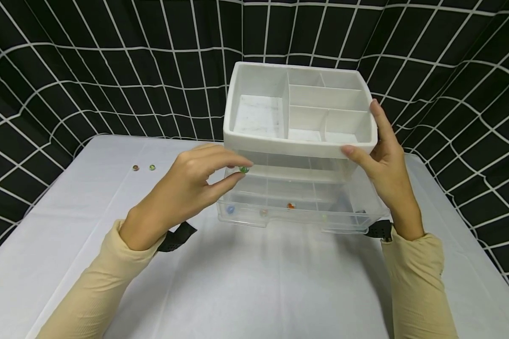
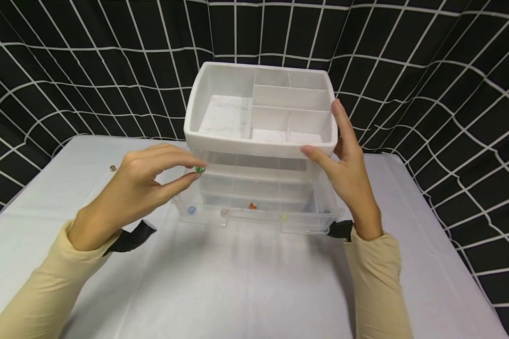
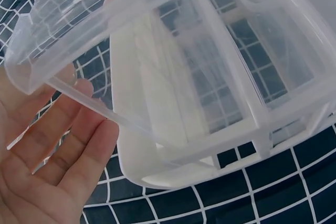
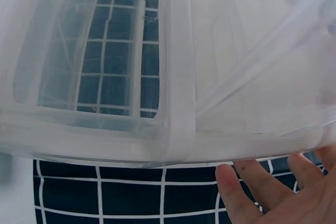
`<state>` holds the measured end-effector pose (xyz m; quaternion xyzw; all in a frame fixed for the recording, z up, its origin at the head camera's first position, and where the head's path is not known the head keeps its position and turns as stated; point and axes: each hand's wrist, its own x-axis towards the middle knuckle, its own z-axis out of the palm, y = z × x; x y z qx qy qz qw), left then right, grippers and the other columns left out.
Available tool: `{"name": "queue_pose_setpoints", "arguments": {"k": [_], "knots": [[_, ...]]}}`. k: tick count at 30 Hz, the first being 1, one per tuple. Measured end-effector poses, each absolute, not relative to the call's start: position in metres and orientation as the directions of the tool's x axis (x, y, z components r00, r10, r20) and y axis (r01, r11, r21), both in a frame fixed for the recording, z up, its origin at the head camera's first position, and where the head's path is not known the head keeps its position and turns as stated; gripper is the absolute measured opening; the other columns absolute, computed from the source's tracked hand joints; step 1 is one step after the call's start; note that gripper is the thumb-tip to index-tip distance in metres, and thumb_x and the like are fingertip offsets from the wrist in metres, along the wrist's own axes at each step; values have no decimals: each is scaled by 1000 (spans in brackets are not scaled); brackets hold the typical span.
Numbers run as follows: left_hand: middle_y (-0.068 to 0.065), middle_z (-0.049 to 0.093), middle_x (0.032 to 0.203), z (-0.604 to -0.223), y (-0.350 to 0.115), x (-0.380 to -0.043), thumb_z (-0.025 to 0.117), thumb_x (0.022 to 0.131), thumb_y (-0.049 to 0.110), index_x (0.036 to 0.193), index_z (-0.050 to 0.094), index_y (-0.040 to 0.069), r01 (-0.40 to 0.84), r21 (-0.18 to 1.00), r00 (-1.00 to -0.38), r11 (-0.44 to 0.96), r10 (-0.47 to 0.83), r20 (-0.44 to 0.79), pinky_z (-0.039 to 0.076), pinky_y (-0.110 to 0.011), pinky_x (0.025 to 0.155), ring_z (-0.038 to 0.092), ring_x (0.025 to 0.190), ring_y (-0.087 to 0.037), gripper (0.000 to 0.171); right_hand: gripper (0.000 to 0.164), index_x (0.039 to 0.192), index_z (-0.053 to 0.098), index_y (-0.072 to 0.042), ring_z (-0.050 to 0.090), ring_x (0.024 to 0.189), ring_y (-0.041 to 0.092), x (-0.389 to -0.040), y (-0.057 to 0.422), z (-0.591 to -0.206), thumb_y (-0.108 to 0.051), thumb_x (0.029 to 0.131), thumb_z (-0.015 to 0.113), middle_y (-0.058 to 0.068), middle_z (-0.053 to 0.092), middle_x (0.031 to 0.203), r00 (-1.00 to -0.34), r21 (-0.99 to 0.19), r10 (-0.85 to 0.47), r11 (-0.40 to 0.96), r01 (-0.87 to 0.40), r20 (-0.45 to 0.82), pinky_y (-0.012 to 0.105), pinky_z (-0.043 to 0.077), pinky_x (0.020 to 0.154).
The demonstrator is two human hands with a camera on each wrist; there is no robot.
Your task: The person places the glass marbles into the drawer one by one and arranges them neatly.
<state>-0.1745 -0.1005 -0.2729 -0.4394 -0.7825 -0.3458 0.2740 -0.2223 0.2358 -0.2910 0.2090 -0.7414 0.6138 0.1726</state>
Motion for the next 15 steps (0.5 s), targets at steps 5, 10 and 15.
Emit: {"name": "queue_pose_setpoints", "arguments": {"k": [5, 10, 15], "knots": [[-4, 75, 94, -271, -97, -178, 72, 83, -8, 100, 75, 2, 886, 297, -455, 356, 544, 705, 55, -24, 81, 67, 88, -16, 20, 87, 157, 25, -26, 48, 123, 23, -222, 236, -291, 2, 88, 70, 8, 29, 160, -854, -834, -98, 186, -520, 510, 10, 50, 89], [-5, 75, 96, -271, -94, -181, 72, 84, -6, 102, 74, 2, 883, 311, -465, 350, 579, 669, 55, -25, 80, 68, 89, -16, 20, 86, 157, 24, -27, 49, 122, 22, -222, 236, -291, 2, 89, 69, 9, 30, 160, -855, -830, -100, 203, -519, 510, 10, 50, 89], [-4, 75, 97, -270, -91, -183, 73, 85, -3, 103, 74, 2, 880, 308, -473, 361, 608, 637, 55, -26, 80, 68, 89, -16, 19, 86, 157, 25, -27, 49, 122, 22, -222, 236, -291, 2, 89, 69, 9, 30, 160, -852, -827, -101, 202, -524, 514, 10, 50, 89]]}}
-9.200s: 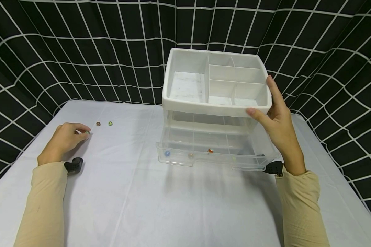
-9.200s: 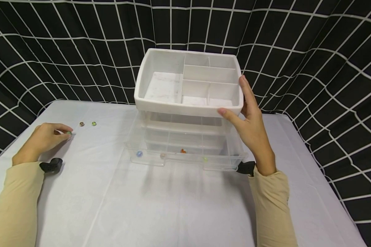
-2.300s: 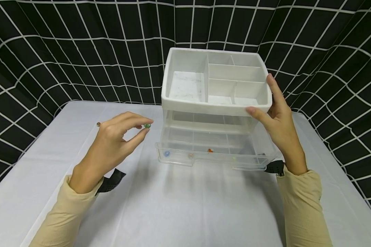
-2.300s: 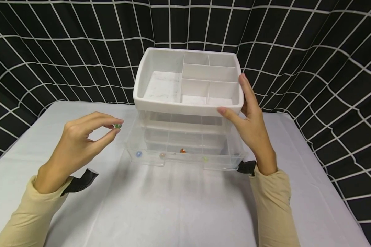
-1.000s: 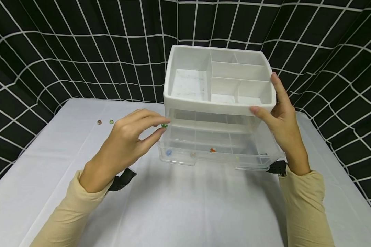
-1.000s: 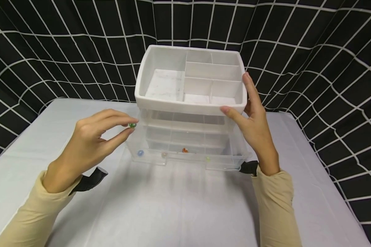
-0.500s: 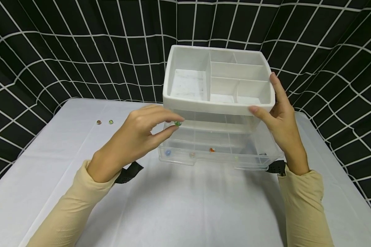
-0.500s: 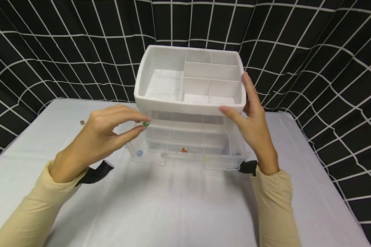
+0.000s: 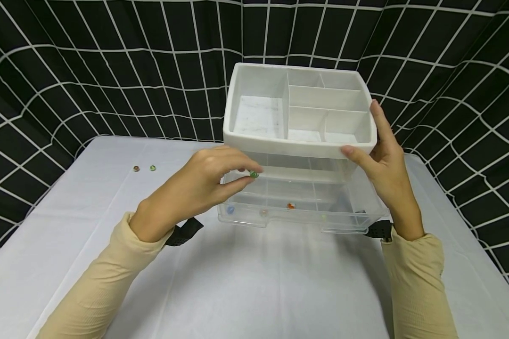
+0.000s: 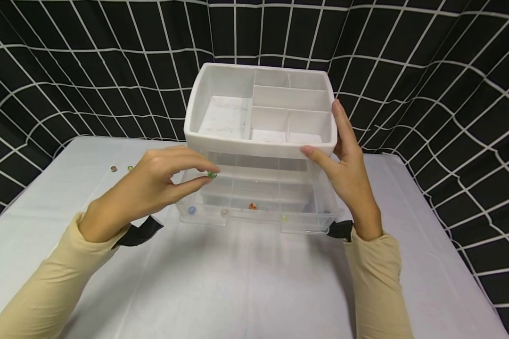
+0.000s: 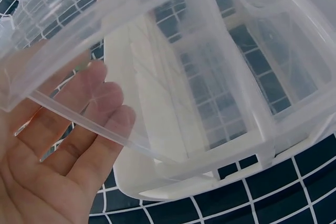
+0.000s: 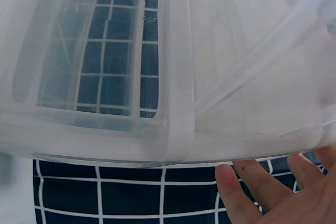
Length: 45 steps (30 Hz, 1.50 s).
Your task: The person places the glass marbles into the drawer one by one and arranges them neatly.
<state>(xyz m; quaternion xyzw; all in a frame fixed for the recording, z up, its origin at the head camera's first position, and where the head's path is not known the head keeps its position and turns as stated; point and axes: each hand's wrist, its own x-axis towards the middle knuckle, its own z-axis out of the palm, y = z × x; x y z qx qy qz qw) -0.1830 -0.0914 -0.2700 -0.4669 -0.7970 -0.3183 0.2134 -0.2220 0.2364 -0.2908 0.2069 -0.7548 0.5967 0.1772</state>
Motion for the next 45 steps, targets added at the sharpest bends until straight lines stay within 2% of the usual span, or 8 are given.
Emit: {"name": "queue_pose_setpoints", "arguments": {"k": [4, 11, 17, 25, 37, 45], "knots": [[-4, 76, 99, -266, -90, -183, 73, 86, -1, 104, 75, 3, 869, 312, -494, 384, 643, 585, 55, -28, 82, 69, 92, -17, 18, 86, 157, 25, -27, 49, 121, 22, -222, 236, -290, 2, 89, 69, 9, 30, 160, -851, -826, -99, 208, -524, 515, 9, 50, 89], [0, 75, 102, -256, -87, -181, 73, 88, 5, 106, 75, 9, 796, 351, -603, 494, 699, 383, 54, -30, 85, 68, 97, -16, 19, 86, 157, 25, -26, 49, 121, 22, -222, 237, -291, 3, 89, 69, 10, 30, 160, -848, -826, -100, 191, -530, 520, 10, 50, 90], [0, 75, 108, -250, -84, -181, 71, 90, 7, 109, 75, 10, 739, 382, -659, 555, 713, 239, 54, -32, 90, 67, 104, -16, 19, 86, 157, 25, -26, 49, 121, 21, -222, 237, -291, 2, 89, 69, 10, 30, 160, -849, -827, -100, 193, -528, 519, 10, 50, 89], [3, 75, 110, -247, -80, -183, 72, 90, 10, 110, 76, 12, 710, 371, -678, 598, 724, 130, 52, -33, 92, 63, 105, -17, 20, 86, 157, 26, -25, 50, 119, 21, -222, 237, -291, 2, 89, 69, 11, 31, 159, -849, -831, -103, 178, -528, 518, 10, 51, 89], [5, 75, 101, -245, -77, -185, 71, 90, 9, 105, 78, 13, 701, 378, -676, 604, 732, 84, 52, -31, 87, 60, 96, -15, 17, 86, 157, 26, -26, 50, 119, 21, -222, 238, -292, 3, 89, 69, 11, 31, 159, -852, -833, -99, 177, -524, 514, 10, 51, 89], [4, 75, 110, -245, -78, -185, 71, 90, 10, 109, 76, 12, 671, 399, -697, 625, 715, 55, 52, -32, 93, 60, 105, -17, 19, 86, 157, 26, -26, 50, 119, 21, -222, 237, -292, 3, 89, 69, 12, 32, 159, -854, -839, -102, 158, -520, 510, 11, 51, 88]]}}
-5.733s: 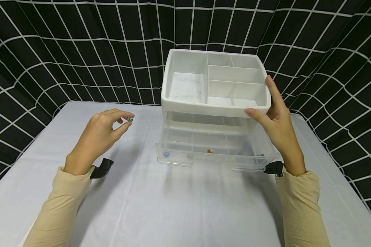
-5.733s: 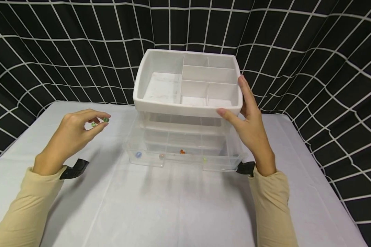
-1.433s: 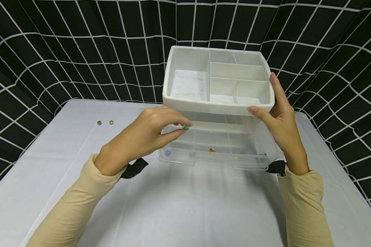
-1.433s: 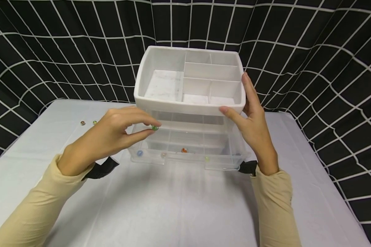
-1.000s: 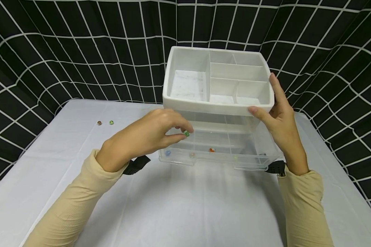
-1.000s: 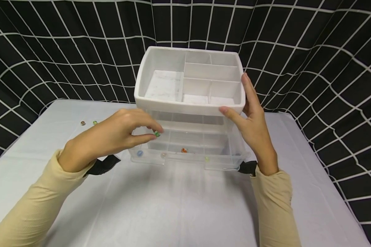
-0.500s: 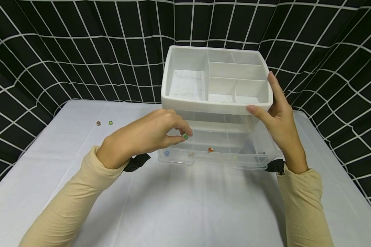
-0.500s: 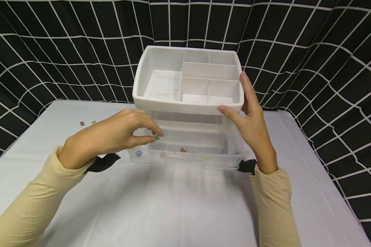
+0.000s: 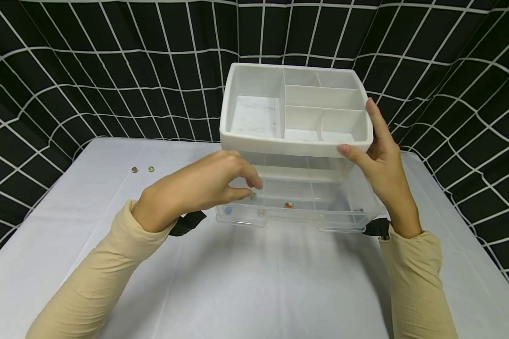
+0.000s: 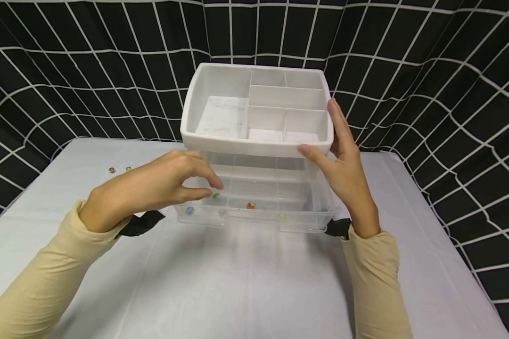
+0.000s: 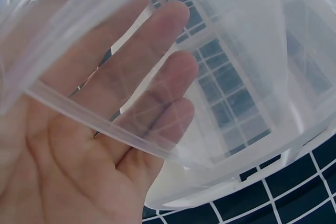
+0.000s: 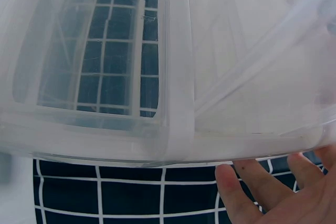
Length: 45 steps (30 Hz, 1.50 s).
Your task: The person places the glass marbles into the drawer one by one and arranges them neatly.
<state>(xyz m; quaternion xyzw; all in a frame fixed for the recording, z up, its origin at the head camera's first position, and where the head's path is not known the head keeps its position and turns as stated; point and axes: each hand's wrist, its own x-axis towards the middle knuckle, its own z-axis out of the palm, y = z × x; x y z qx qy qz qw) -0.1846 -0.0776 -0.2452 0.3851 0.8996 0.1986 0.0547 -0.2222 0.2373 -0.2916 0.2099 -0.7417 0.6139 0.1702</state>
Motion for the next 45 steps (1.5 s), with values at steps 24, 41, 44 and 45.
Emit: {"name": "queue_pose_setpoints", "arguments": {"k": [24, 41, 44, 45], "knots": [[-6, 76, 102, -271, -107, -185, 71, 86, -4, 107, 74, 2, 852, 317, -516, 416, 573, 637, 54, -30, 90, 69, 99, -20, 22, 86, 157, 26, -26, 51, 118, 21, -222, 237, -291, 2, 88, 70, 12, 33, 158, -856, -837, -95, 180, -517, 508, 11, 51, 88], [-8, 76, 100, -280, -138, -185, 74, 82, -6, 104, 75, 1, 784, 380, -593, 490, 412, 692, 48, -13, 92, 70, 97, -18, 22, 85, 157, 27, -25, 51, 118, 20, -222, 237, -292, 3, 88, 70, 13, 33, 158, -854, -838, -95, 166, -520, 511, 11, 51, 88], [-7, 76, 101, -282, -142, -185, 74, 83, -5, 103, 76, 1, 767, 404, -614, 499, 387, 688, 48, -14, 94, 70, 99, -19, 22, 85, 157, 27, -25, 51, 117, 20, -222, 237, -292, 3, 88, 69, 13, 33, 158, -853, -837, -95, 162, -522, 513, 11, 51, 88], [-7, 76, 102, -283, -143, -185, 74, 83, -5, 103, 76, 2, 762, 412, -620, 500, 381, 686, 48, -14, 94, 69, 100, -19, 22, 85, 157, 27, -25, 51, 118, 20, -222, 237, -292, 3, 88, 69, 13, 33, 158, -852, -837, -95, 162, -523, 514, 11, 51, 88]]}}
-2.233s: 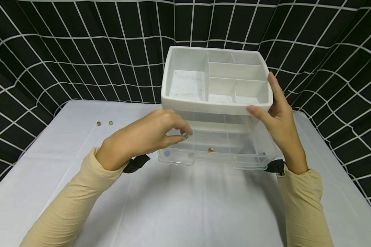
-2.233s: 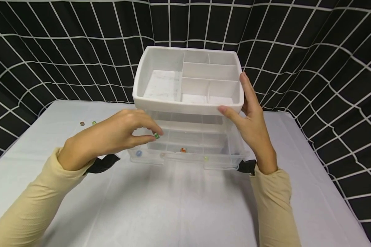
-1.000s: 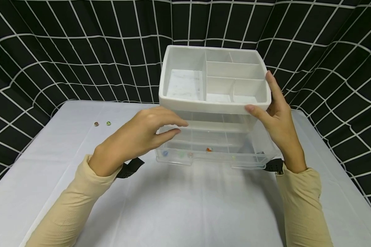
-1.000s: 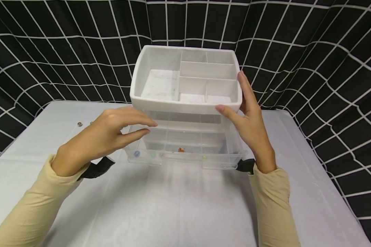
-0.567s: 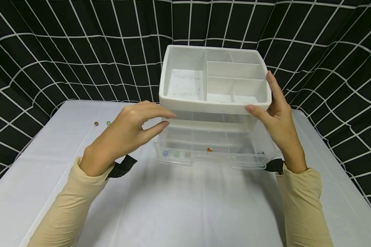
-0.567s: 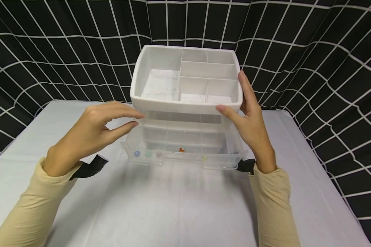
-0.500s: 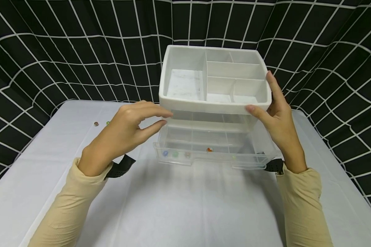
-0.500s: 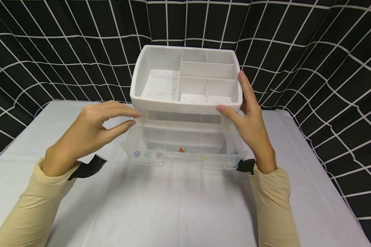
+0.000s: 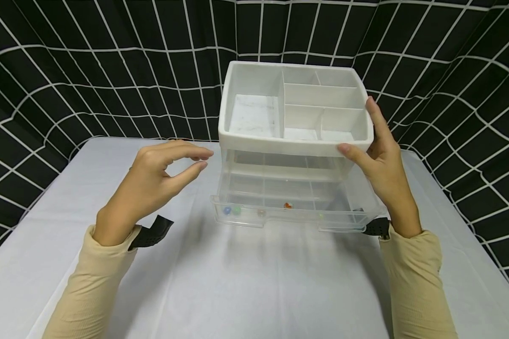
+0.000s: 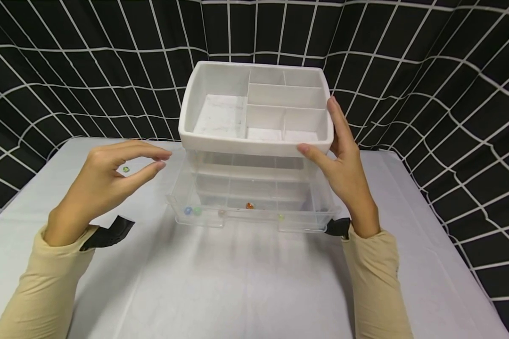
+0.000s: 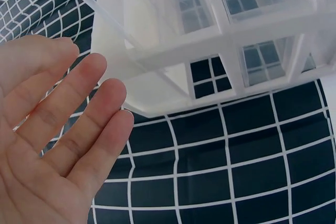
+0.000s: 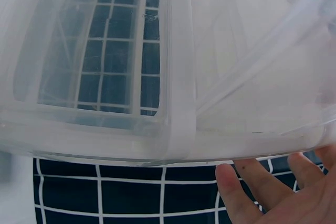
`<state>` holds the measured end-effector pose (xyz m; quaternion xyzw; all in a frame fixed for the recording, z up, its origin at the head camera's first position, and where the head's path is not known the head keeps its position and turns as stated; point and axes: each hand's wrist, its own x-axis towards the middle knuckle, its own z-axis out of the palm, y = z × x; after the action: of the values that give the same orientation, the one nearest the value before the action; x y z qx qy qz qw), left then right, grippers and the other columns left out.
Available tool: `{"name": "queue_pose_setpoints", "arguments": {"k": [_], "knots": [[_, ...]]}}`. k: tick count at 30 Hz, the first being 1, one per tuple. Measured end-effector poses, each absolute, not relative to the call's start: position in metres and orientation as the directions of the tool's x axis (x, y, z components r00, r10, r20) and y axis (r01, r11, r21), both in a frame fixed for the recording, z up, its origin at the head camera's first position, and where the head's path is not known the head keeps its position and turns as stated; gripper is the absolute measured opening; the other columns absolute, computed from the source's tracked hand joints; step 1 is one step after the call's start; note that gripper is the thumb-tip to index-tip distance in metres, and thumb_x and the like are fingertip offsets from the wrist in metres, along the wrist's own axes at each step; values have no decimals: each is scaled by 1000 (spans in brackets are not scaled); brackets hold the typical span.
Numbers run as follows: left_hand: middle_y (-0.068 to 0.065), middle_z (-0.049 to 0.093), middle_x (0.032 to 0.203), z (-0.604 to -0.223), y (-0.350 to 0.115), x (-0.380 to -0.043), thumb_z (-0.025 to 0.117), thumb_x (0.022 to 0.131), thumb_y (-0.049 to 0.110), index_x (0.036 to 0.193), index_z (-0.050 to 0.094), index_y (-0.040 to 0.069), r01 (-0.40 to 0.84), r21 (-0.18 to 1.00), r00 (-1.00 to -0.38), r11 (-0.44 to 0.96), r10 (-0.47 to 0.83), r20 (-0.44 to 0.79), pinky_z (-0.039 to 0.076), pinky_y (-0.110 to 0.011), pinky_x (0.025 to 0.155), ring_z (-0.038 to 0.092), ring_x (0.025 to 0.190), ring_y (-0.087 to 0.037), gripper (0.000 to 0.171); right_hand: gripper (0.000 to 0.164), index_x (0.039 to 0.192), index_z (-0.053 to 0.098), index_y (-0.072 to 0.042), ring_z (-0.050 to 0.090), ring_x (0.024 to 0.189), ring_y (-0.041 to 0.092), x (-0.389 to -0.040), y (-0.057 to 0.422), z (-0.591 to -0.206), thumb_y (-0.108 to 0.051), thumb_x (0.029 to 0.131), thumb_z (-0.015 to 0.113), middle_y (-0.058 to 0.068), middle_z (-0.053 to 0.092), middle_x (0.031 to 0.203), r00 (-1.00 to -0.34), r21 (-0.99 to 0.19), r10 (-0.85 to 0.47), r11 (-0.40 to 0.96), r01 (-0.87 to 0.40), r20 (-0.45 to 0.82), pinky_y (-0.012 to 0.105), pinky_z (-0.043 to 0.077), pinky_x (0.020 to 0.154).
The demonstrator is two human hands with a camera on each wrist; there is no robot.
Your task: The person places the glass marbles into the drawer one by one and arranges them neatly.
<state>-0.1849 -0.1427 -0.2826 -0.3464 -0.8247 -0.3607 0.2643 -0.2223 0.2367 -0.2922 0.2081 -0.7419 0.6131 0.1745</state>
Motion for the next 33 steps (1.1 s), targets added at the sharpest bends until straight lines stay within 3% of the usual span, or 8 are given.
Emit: {"name": "queue_pose_setpoints", "arguments": {"k": [4, 11, 16, 30, 33], "knots": [[-6, 76, 102, -285, -147, -185, 73, 84, -4, 103, 76, 3, 737, 436, -648, 517, 356, 673, 47, -13, 92, 69, 100, -15, 21, 85, 157, 26, -25, 51, 118, 20, -222, 237, -292, 3, 89, 69, 12, 33, 158, -851, -835, -96, 167, -525, 516, 11, 51, 88], [-4, 77, 100, -285, -160, -183, 71, 87, -2, 105, 77, 7, 690, 466, -682, 554, 280, 676, 43, -12, 75, 61, 96, 11, 21, 85, 157, 27, -26, 51, 119, 21, -223, 236, -291, 3, 89, 69, 12, 33, 158, -851, -835, -98, 163, -526, 517, 11, 51, 88], [-6, 77, 93, -283, -168, -182, 71, 87, -1, 104, 78, 9, 672, 464, -683, 578, 241, 689, 36, -16, 64, 59, 88, 12, 21, 86, 157, 26, -26, 51, 119, 21, -224, 236, -290, 3, 88, 69, 11, 34, 158, -852, -833, -98, 175, -524, 515, 11, 51, 88], [-4, 76, 93, -293, -172, -194, 73, 86, -1, 103, 77, 7, 612, 465, -727, 640, 225, 649, 38, -12, 58, 59, 87, 8, 19, 86, 157, 26, -27, 51, 119, 21, -223, 237, -292, 2, 89, 69, 11, 34, 158, -856, -835, -95, 188, -517, 509, 11, 51, 88], [-7, 76, 95, -295, -174, -198, 73, 85, -3, 103, 76, 5, 609, 467, -730, 641, 224, 646, 40, -10, 63, 58, 87, 10, 20, 86, 157, 26, -27, 51, 119, 21, -223, 237, -292, 2, 89, 69, 11, 35, 157, -856, -834, -93, 193, -517, 509, 11, 51, 88]]}}
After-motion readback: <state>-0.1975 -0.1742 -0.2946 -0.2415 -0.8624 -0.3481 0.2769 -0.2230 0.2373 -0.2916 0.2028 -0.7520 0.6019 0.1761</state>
